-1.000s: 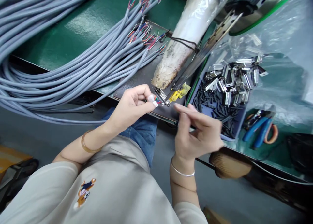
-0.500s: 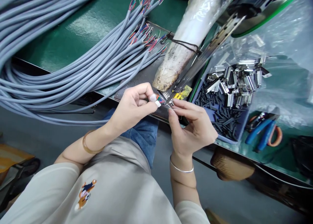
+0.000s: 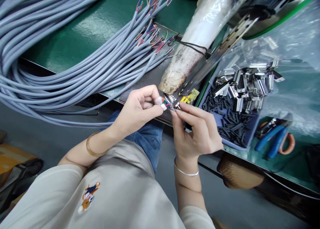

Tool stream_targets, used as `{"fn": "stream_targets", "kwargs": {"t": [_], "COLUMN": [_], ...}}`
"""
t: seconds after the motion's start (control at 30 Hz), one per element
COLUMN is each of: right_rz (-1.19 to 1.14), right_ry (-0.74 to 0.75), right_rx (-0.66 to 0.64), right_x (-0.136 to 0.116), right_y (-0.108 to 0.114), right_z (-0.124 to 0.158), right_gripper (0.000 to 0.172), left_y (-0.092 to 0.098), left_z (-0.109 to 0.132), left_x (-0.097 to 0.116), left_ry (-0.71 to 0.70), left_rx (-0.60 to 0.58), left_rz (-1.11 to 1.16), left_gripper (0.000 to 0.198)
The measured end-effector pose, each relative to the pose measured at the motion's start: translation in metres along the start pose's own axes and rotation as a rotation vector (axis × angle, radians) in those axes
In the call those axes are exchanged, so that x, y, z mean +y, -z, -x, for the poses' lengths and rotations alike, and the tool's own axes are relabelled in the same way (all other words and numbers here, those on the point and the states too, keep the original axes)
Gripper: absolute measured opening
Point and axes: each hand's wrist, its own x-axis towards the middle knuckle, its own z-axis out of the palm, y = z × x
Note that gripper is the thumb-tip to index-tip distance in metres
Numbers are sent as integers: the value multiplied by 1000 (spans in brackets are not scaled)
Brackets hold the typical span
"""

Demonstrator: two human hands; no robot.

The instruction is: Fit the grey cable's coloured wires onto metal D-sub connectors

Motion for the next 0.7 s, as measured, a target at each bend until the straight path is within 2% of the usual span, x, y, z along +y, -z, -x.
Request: {"fn": "stream_targets", "kwargs": {"t": [0.4, 0.7], "right_rz": [20, 31], "right_ry": [71, 97], "right_rx": [-2, 11], "right_x": [7, 7], "right_y": [-1, -1], "right_z": [12, 14], "right_gripper": [16, 15], "left_y": [1, 0], "left_z": [0, 4], "left_x": [-4, -4], "left_ry": [60, 36], "left_rx": [-34, -41], "left_rz": [1, -42], "left_gripper": [23, 21]}}
